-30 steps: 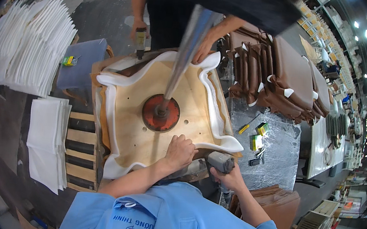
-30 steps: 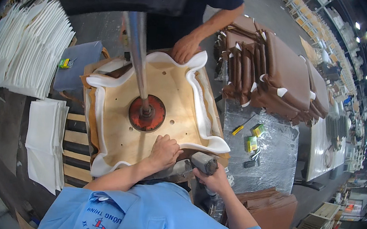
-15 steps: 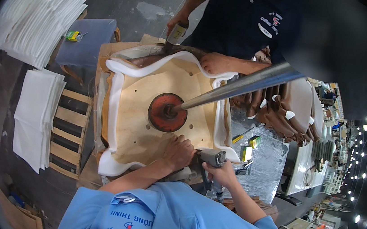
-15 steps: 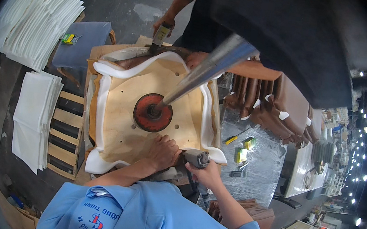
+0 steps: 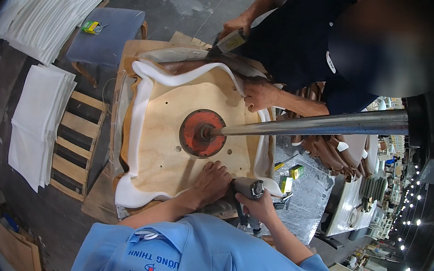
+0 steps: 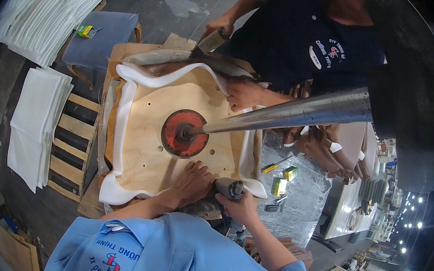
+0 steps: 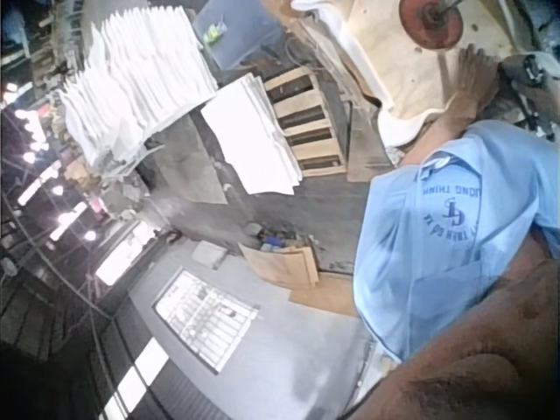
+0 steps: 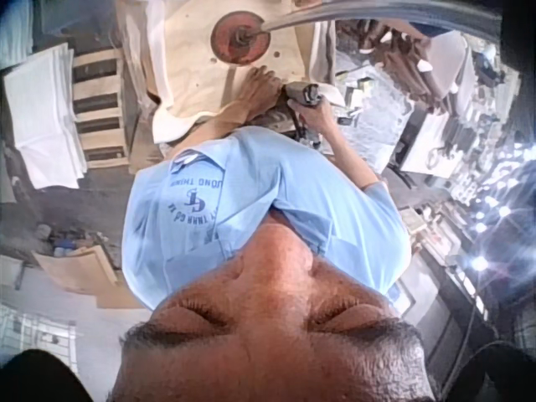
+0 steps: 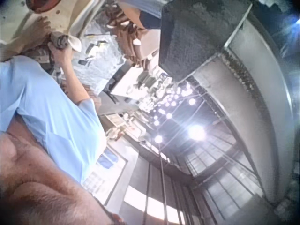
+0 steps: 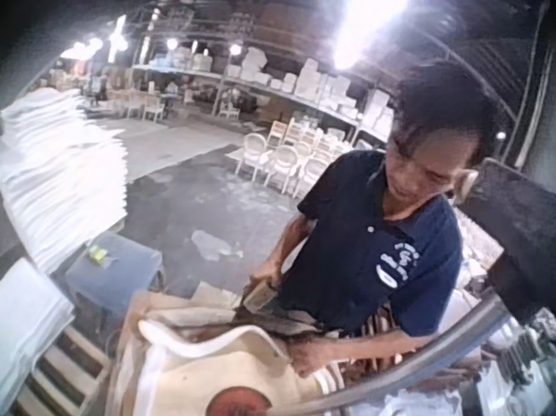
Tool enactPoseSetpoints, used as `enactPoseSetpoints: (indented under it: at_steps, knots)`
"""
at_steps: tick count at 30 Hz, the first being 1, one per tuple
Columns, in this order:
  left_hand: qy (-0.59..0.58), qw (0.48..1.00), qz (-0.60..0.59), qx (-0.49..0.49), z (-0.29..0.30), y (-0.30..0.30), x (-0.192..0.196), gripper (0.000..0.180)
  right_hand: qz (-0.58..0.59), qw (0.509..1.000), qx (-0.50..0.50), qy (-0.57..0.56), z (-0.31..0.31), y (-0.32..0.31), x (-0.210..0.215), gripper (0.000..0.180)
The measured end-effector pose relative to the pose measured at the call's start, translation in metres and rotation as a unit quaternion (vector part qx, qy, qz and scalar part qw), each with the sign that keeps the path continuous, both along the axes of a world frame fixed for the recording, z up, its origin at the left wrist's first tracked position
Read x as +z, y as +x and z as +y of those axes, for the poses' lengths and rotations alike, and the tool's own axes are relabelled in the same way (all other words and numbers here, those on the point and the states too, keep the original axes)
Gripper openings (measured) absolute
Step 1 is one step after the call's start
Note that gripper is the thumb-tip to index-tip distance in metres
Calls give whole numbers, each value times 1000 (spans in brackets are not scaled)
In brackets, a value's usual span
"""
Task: The person staples white foam and brown fabric onto a wooden chair seat base using a pneumatic staple gun while a coworker assists by holding the seat and pressing the material. The person repeatedly pulls material taut, fires staples along the edges, and flips the seat to work on different sides.
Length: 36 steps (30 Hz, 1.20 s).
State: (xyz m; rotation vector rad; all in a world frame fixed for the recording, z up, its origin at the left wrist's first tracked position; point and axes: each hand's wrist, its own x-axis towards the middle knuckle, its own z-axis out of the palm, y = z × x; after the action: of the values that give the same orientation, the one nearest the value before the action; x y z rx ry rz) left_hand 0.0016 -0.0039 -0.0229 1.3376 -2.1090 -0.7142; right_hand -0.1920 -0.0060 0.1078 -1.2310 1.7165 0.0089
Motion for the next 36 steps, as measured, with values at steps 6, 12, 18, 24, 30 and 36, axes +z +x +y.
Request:
enactPoseSetpoints:
  at_steps: [6, 12, 18, 24, 30, 36]
  knots:
    - [49, 998, -45, -13, -5, -2, 19, 14, 36, 999, 6, 7, -2, -3, -2, 45]
    - [-9, 999, -28, -39, -29, 35, 18, 18, -115, 988, -89, -40, 27, -3, 0, 40]
    - [228, 969, 88, -43, 41, 97, 105, 37, -99, 986, -124, -59, 69, 6, -5, 30]
    - [50, 984, -152, -83, 86, 114, 65, 27, -10, 991, -95, -90, 69, 24, -6, 42]
    - [22, 974, -185, -127, 65, 120, 49, 27, -13, 982, -104, -160, 68, 36, -3, 44]
    - [106, 940, -246, -209, 46, 125, 69, 37, 27, 980, -86, -178, 70, 43, 1, 51]
